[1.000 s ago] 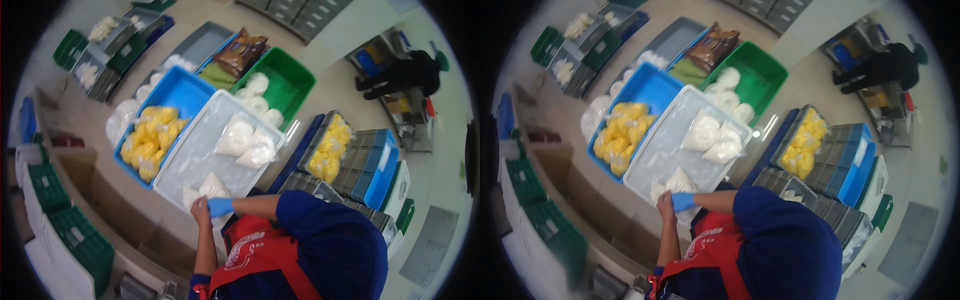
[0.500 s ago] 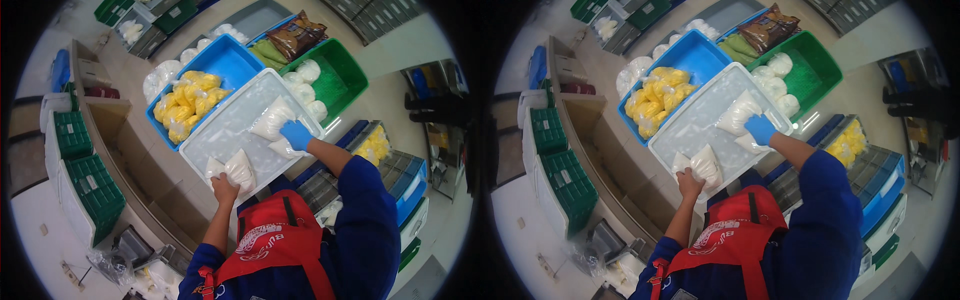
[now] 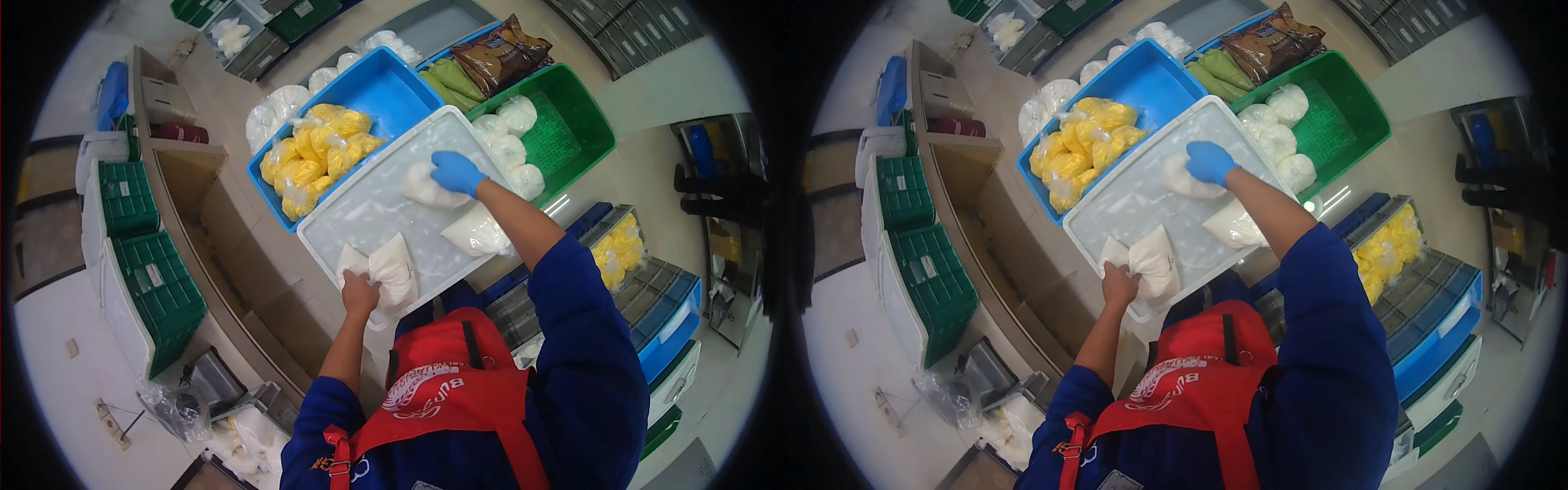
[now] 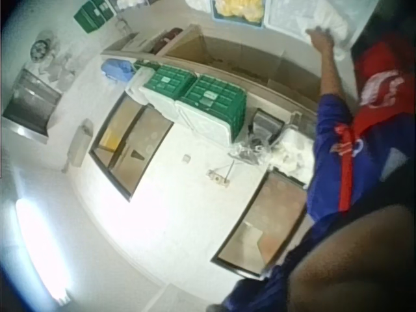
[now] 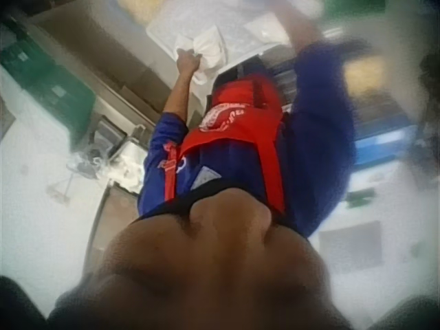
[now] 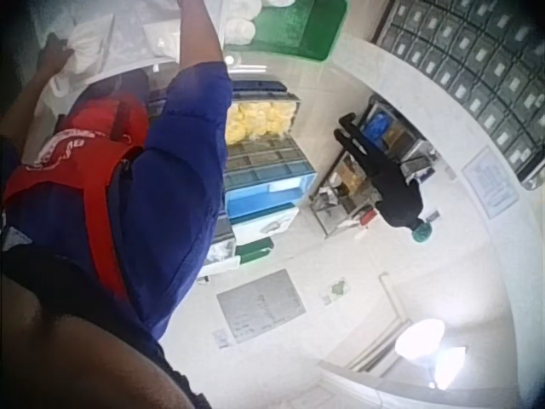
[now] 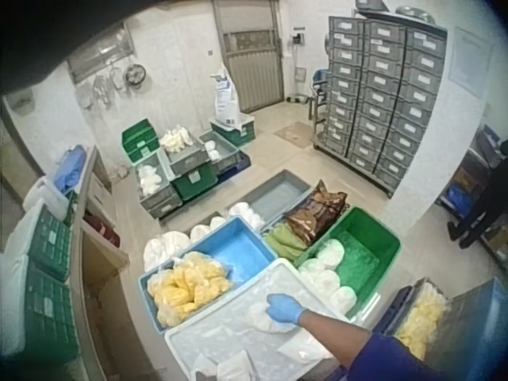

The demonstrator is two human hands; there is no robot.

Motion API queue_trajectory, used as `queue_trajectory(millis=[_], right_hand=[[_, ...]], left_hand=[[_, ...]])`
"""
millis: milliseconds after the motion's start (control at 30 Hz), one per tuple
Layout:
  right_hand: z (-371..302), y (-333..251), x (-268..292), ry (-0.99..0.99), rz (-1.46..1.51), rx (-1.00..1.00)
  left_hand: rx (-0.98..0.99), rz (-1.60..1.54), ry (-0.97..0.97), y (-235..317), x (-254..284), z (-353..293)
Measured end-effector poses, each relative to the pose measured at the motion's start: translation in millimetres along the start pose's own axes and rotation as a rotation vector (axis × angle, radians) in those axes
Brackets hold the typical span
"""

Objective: The person weighs a white powder using a digital scale and a scoop, then transfers it into plastic bags. They label the bags with a marker and organize them into bins. The person also moves yellow packaged items between containers.

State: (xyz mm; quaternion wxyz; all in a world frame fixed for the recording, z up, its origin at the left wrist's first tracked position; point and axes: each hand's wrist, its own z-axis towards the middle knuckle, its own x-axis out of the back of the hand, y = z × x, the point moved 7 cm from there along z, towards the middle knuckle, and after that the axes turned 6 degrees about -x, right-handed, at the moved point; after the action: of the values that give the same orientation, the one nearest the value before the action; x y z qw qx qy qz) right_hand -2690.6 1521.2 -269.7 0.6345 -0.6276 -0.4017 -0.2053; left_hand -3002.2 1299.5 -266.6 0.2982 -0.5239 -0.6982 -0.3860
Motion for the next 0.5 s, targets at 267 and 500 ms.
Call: queue_trajectory(millis=[267,500], right_hand=[[-141,21,-106,-0.232,1.606,-0.812],[-250,37,-173,-0.215,1.51,-1.057]], left_hand=[[0.004,-0.043,0.0,-17,-12,-1],[0.024,-0.071,-0.039,-17,-7,0]])
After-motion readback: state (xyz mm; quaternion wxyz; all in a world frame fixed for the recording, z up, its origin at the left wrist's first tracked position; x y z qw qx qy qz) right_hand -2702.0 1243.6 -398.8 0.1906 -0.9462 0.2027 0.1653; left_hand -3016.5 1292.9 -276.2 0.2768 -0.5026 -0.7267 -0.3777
